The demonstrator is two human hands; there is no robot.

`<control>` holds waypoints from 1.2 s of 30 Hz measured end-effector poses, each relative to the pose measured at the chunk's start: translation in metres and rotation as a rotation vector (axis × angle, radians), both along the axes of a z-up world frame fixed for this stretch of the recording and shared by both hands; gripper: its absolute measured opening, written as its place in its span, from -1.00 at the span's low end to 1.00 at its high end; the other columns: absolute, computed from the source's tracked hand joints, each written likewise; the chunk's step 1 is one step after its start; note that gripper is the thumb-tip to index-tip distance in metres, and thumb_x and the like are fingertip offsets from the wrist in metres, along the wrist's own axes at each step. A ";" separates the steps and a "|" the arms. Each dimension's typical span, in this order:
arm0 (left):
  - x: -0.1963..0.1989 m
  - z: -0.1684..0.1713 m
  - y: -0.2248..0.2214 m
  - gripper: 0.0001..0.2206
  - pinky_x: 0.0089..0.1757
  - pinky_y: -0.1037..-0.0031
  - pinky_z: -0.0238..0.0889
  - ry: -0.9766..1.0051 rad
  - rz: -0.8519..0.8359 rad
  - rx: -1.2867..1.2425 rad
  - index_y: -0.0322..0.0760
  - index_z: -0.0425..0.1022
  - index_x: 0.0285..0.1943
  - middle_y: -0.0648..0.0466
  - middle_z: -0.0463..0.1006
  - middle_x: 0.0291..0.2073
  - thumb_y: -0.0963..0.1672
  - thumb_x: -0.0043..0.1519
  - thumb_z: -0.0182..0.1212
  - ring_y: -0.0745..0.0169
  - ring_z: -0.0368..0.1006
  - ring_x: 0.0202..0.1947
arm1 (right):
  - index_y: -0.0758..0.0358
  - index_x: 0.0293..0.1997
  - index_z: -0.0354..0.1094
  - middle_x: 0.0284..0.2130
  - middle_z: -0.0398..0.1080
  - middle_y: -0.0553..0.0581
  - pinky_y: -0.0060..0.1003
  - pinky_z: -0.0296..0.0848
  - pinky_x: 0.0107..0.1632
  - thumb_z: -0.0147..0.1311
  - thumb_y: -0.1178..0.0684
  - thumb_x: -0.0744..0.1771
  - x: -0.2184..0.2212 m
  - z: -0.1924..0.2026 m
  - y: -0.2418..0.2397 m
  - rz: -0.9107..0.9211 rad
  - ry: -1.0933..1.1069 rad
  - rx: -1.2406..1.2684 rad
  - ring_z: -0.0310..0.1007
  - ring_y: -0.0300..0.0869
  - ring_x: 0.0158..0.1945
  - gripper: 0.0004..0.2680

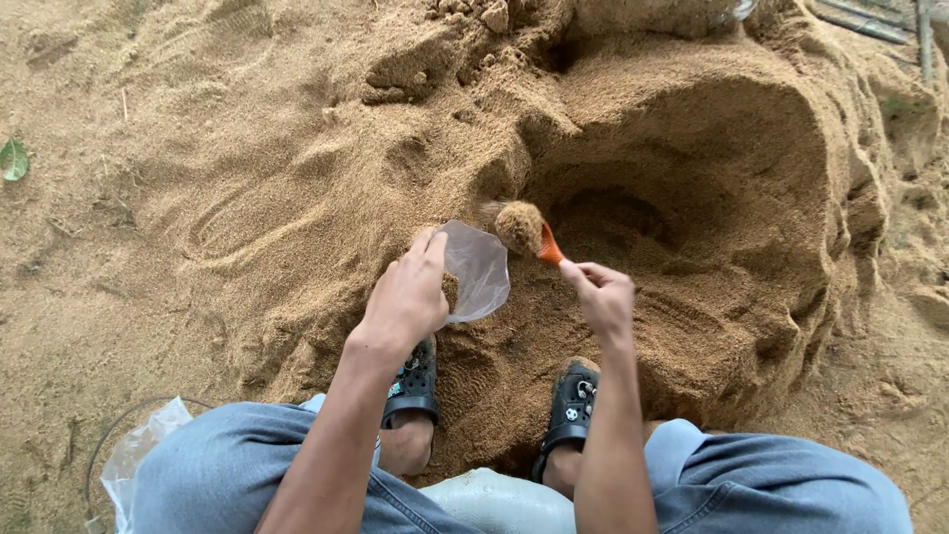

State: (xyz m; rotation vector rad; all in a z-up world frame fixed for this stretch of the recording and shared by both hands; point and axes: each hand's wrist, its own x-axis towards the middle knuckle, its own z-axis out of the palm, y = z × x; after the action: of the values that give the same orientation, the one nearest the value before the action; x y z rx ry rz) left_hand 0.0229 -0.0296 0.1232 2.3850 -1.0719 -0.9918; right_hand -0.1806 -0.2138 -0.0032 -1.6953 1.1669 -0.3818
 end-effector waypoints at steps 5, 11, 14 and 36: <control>-0.001 -0.001 0.001 -0.32 0.01 -0.06 0.52 -0.002 -0.004 -0.028 -0.63 0.11 0.45 -0.46 0.13 0.41 -0.44 0.01 -0.13 -0.51 0.51 0.02 | 0.09 -0.31 0.63 -0.64 0.40 -0.04 -0.54 0.11 -0.40 0.30 -0.01 0.31 0.006 0.069 0.011 0.054 -0.079 -0.006 0.13 -0.42 -0.50 -0.92; -0.002 0.004 0.002 -0.30 0.04 -0.11 0.48 0.009 0.008 -0.021 -0.61 0.04 0.49 -0.45 0.14 0.39 -0.42 0.03 -0.12 -0.49 0.53 0.00 | 0.12 -0.05 0.61 -0.41 0.57 0.22 -0.30 0.35 -0.28 0.17 0.13 0.37 0.012 0.057 0.016 0.277 -0.179 -0.203 0.35 -0.17 -0.44 -0.88; 0.001 -0.004 0.005 -0.27 0.05 -0.18 0.45 -0.013 -0.011 -0.045 -0.62 0.00 0.50 -0.43 0.09 0.43 -0.41 0.02 -0.05 -0.60 0.48 0.01 | 0.24 0.14 0.45 -0.44 0.45 0.08 -0.40 0.16 -0.28 -0.01 0.17 0.43 0.006 0.007 0.012 0.125 -0.159 -0.043 0.16 -0.31 -0.39 -0.82; 0.003 -0.021 0.002 -0.21 -0.13 -0.03 0.56 -0.082 -0.010 0.041 -0.49 0.05 0.52 -0.30 0.13 0.45 -0.42 -0.05 -0.11 -0.36 0.63 -0.23 | -0.13 -0.38 0.60 -0.65 0.44 0.05 -0.19 0.32 -0.22 0.20 -0.33 0.27 -0.012 -0.141 0.054 0.029 0.373 0.076 0.45 -0.07 -0.41 -0.78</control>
State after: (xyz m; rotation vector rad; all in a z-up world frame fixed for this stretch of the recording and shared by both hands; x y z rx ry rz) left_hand 0.0261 -0.0273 0.1024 2.4752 -1.1030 -0.9347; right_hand -0.1926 -0.1596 -0.1446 -1.7600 1.4035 0.0008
